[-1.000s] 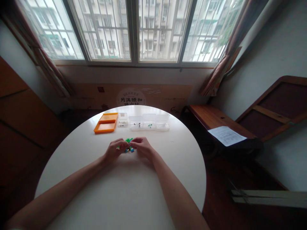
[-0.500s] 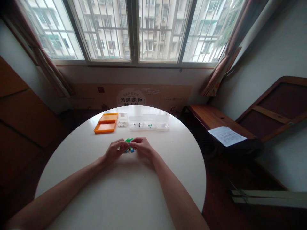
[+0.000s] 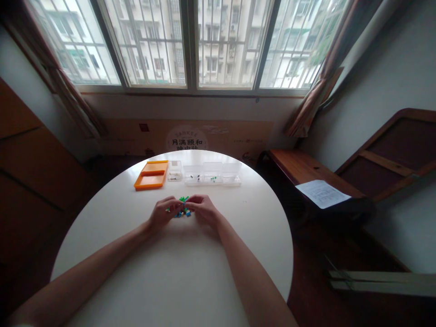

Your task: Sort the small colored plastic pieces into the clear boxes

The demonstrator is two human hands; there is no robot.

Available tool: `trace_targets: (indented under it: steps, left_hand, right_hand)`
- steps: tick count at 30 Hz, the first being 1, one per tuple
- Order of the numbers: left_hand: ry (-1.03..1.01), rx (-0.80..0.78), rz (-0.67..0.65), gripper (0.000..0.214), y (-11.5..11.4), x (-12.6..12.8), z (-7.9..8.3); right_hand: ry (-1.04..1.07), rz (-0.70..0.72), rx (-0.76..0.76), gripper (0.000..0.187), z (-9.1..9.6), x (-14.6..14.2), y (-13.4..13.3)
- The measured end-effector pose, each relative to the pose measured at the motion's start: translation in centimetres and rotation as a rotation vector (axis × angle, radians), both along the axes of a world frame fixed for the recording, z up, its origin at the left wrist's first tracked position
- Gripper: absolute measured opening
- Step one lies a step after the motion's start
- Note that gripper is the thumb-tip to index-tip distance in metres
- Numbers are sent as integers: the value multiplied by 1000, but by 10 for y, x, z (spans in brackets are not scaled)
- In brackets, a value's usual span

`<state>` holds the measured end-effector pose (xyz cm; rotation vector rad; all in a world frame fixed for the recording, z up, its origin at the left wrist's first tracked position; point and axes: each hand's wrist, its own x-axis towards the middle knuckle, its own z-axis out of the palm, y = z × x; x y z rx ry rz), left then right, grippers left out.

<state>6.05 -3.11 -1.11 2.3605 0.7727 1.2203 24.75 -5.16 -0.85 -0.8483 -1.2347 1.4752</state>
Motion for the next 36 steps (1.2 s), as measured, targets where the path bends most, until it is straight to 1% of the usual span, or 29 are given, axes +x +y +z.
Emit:
trace_targets:
  steps: [7,19,26,36]
  left_hand:
    - [-15,3,-4,14,0,0,1]
    - [-19,14,4,17,0,0,-1]
    - [1,-12,-13,16,-1,0,1]
    - [1,2,-4,17,0,-1,-1]
  right_hand:
    - [-18,-9,-25,31,1,0,0]
    - [-4,-10,-10,31,1,0,0]
    - [-12,-16,2,25,3,0,-2]
    - [-28,-39,-3,27,5,-1,-2]
